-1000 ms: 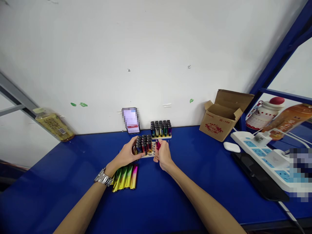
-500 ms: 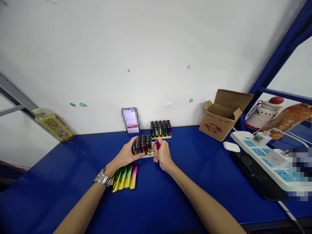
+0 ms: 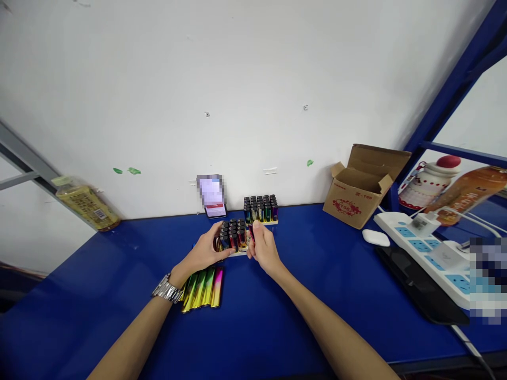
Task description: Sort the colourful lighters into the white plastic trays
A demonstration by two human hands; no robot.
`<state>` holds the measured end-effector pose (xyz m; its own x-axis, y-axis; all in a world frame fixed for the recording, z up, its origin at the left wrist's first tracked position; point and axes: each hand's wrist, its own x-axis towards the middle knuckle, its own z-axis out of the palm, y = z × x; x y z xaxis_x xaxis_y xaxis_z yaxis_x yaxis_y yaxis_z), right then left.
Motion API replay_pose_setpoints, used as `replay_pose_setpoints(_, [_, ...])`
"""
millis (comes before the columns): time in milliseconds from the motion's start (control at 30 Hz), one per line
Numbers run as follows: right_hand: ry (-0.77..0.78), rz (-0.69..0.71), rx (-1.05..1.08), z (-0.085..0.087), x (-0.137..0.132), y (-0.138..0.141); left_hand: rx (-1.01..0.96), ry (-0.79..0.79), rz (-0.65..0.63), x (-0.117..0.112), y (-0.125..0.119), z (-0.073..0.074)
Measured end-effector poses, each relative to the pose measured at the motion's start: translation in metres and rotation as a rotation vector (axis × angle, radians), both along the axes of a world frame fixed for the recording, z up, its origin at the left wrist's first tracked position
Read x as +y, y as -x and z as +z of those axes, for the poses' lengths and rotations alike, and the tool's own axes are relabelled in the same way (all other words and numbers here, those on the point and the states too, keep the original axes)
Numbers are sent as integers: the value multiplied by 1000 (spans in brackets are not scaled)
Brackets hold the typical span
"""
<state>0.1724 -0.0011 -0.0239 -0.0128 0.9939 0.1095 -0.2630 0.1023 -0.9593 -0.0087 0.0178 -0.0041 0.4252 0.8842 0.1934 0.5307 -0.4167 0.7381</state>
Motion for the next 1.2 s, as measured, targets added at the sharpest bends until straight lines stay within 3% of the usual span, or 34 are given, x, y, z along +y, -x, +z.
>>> replay_pose_setpoints(100, [-178,-17,-122,-2,0,-7,0,6,-1,-1,0,1])
replay_pose_setpoints(300, [-460,-222,-530,2,3,-21,4,-12,5,-1,-1,1])
replay_pose_setpoints(567, [-399,-3,-493,-1,1,-20,4,-14,0,-1,-1,1])
replay_pose_setpoints(767, [-520,-60,-698,0,-1,-22,4,-12,-2,0,-1,2])
replay_pose_setpoints(967, [-528,-4,-740,-1,-2,-21,1,-9,3,0,0,1])
replay_pose_setpoints(1200, [-541,-76,-1031,6,-3,-21,-5,1,1,1,0,-1])
